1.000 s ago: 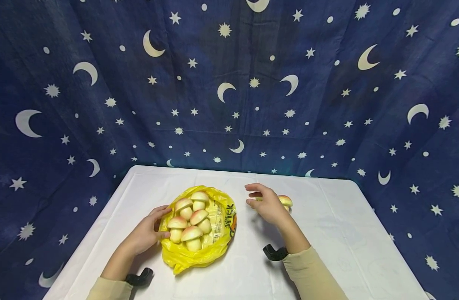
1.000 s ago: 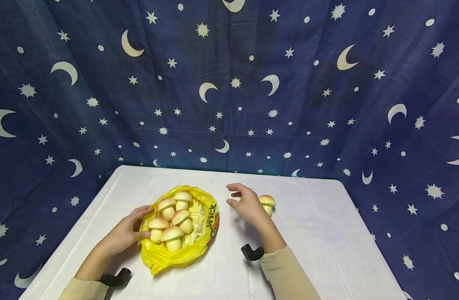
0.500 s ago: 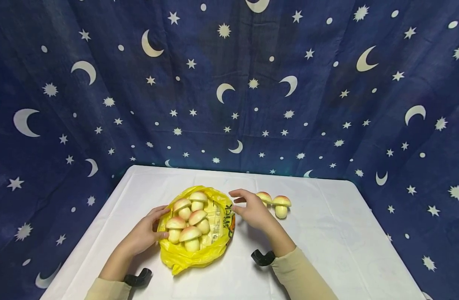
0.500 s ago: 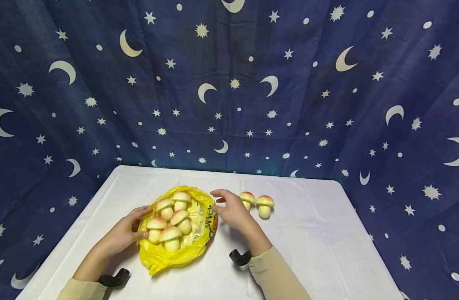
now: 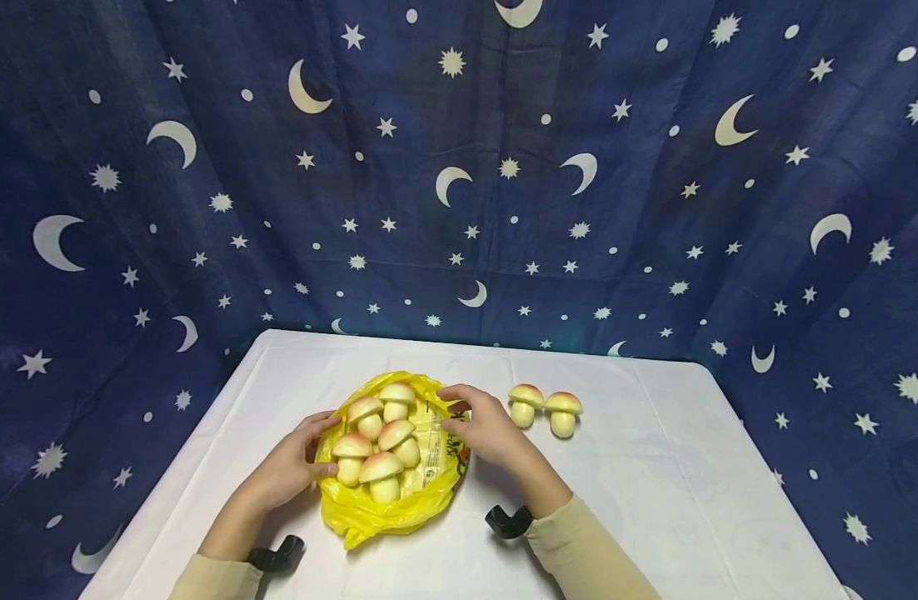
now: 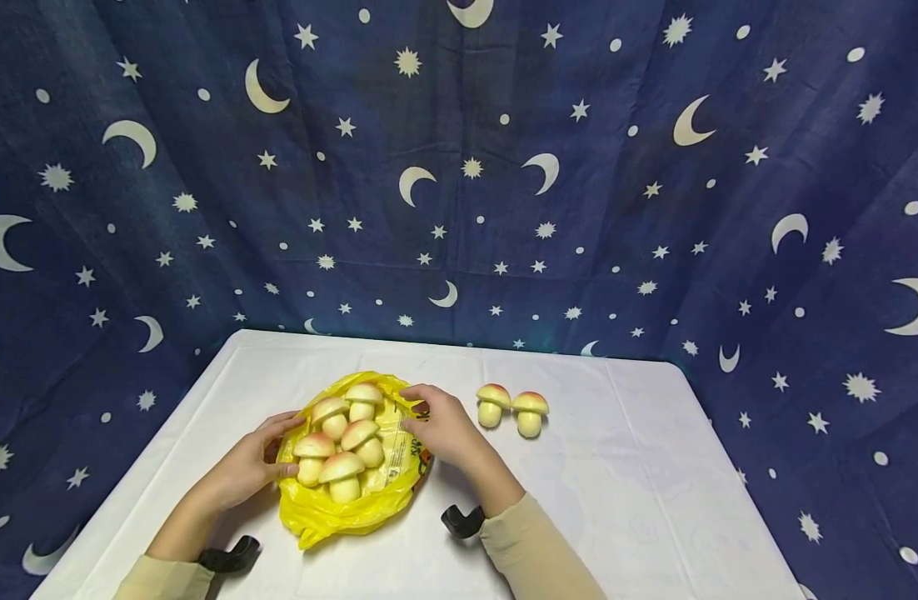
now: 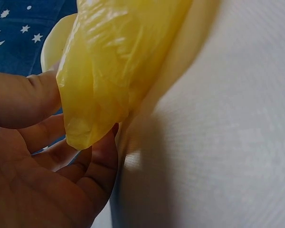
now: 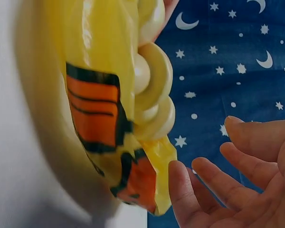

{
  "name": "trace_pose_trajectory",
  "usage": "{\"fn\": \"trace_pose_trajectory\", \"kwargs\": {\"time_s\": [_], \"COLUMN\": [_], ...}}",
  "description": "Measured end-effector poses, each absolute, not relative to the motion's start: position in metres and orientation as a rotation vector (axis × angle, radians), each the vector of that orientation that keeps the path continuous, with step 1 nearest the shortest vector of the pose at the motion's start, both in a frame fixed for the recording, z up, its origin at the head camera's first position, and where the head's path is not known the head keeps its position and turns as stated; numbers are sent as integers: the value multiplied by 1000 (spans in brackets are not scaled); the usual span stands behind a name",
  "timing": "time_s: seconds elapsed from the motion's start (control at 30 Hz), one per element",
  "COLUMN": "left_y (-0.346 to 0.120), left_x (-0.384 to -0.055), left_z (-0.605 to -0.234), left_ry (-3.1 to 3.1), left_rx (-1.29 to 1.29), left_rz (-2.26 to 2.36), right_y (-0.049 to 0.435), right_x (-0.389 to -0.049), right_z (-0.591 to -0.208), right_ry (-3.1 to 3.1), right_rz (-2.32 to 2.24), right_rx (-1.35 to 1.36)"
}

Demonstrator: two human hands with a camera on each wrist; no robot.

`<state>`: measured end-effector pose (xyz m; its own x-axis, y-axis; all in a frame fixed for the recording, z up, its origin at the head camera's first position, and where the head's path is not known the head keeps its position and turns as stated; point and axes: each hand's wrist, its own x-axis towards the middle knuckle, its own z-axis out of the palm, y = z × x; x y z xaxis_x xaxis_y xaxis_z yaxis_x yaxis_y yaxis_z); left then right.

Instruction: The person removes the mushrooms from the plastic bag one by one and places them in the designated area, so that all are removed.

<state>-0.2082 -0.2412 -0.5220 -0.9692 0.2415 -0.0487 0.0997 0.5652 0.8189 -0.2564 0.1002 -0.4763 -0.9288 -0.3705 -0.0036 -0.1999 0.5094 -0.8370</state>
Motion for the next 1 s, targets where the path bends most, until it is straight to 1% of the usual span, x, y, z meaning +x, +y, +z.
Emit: {"fn": "trace_pose_trajectory", "kwargs": {"time_s": [0.47, 1.0], "left_y": [-240, -240], "left_x": [-209, -209], "left_z": [-523, -523], "left_ry": [2638, 2634], "left_rx": [293, 272], "left_rz": [1369, 1362], "right_y": [79, 65], "right_x": [-252, -247], "right_z": [-497, -502], "right_ry": [2526, 2518], "right_rz": [-1382, -1375], "right_rx": [-586, -615]}}
